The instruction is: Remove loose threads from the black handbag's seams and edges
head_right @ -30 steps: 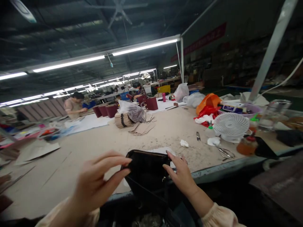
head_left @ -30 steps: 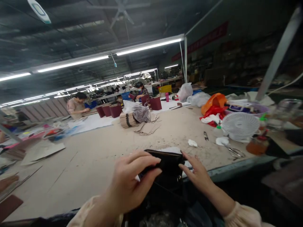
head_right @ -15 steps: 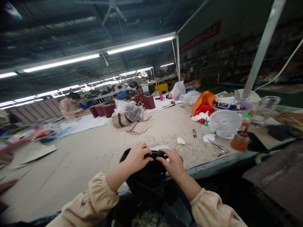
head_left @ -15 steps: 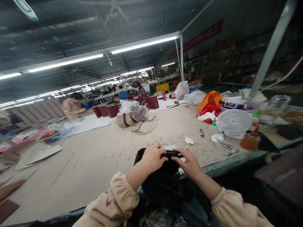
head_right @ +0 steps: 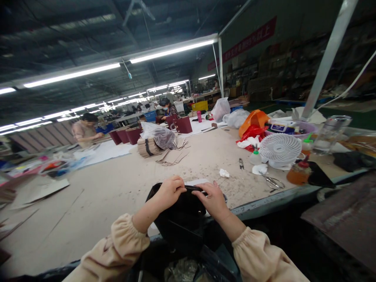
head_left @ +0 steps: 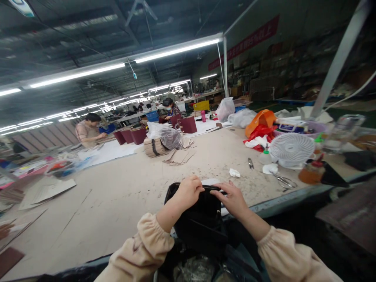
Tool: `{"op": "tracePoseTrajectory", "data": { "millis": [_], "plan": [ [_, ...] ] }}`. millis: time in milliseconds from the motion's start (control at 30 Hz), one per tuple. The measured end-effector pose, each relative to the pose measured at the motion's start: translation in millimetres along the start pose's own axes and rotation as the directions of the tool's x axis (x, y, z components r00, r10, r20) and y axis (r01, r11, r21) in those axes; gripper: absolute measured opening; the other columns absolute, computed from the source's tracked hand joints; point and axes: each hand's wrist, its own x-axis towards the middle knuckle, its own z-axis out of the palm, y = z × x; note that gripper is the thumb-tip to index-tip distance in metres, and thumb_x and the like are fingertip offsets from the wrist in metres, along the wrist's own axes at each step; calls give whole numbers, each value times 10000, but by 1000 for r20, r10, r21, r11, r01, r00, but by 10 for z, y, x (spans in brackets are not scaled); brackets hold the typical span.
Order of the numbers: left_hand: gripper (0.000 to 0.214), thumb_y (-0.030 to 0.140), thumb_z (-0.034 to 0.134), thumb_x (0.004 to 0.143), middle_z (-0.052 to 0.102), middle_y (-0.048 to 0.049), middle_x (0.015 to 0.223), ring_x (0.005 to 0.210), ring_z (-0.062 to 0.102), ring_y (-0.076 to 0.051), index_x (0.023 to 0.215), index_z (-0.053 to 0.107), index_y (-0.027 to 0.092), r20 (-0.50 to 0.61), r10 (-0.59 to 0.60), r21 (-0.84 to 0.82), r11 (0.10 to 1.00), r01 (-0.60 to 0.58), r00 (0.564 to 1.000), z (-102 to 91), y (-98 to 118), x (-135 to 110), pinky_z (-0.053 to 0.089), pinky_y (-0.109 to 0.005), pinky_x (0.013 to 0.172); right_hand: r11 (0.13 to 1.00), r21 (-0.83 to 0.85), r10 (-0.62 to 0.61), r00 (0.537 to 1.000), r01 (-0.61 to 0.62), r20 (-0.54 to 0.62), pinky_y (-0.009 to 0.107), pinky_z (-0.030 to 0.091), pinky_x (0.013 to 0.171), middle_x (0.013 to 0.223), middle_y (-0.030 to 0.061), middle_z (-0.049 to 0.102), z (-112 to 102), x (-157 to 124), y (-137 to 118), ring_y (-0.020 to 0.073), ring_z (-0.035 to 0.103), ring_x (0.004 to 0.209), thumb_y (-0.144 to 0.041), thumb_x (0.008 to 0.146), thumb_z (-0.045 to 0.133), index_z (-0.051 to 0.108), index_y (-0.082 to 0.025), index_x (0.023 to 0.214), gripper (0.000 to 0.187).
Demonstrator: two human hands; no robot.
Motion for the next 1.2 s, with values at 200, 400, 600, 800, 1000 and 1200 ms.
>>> {"op": "tracePoseTrajectory", "data": {
  "millis": [200, 400, 600, 800, 1000, 1200],
  "plan": [
    [120, 160, 552, 803, 574, -29, 754, 739, 537, -146, 698, 611, 151, 1, 13, 47, 999, -13, 1000, -6, 1, 9, 425, -259, 694, 1000, 17, 8, 1000, -8, -7, 566, 228, 1025, 867, 20, 707, -8, 36, -19, 206, 637, 825, -415, 792, 584, 681, -251, 844, 197],
    [136, 192, 536, 815, 574, -24, 768, 757, 542, -144, 707, 614, 164, 25, 35, 28, 999, -36, 999, -3, -29, 14, 428, -261, 710, 1000, 5, 3, 999, -3, 36, 570, 224, 1014, 833, 15, 696, -55, 69, -57, 189, 626, 802, -396, 813, 561, 661, -240, 815, 185],
    [124, 195, 562, 796, 594, -19, 774, 769, 554, -141, 701, 639, 175, 33, 19, -27, 999, -18, 999, -8, -10, 24, 439, -258, 729, 999, 7, -33, 995, 32, 95, 584, 196, 1027, 1010, 47, 680, -45, 60, -21, 228, 608, 939, -455, 716, 657, 617, -260, 1024, 367],
    [120, 190, 556, 798, 600, -20, 802, 766, 562, -134, 712, 638, 168, 43, 41, -58, 998, -38, 998, -10, -4, 38, 440, -256, 741, 1000, 11, -14, 996, 13, 85, 548, 234, 1015, 897, 20, 696, -28, 87, 3, 207, 618, 873, -421, 739, 643, 644, -254, 874, 215],
    [110, 201, 568, 791, 602, -23, 781, 762, 564, -140, 703, 622, 164, 53, 27, -27, 999, -26, 998, -18, 23, 37, 441, -260, 731, 999, 53, -18, 990, 11, 138, 517, 270, 998, 793, -5, 674, -101, 112, -3, 175, 608, 788, -421, 716, 673, 649, -230, 787, 204],
    [64, 247, 645, 744, 645, -27, 864, 835, 581, -169, 715, 653, 190, 72, 47, 41, 998, -50, 996, 62, 49, 60, 413, -333, 857, 992, 112, -83, 983, 65, 164, 401, 403, 915, 867, 3, 694, -128, 144, 83, 177, 618, 832, -370, 719, 673, 677, -251, 902, 218]
  ]
}}
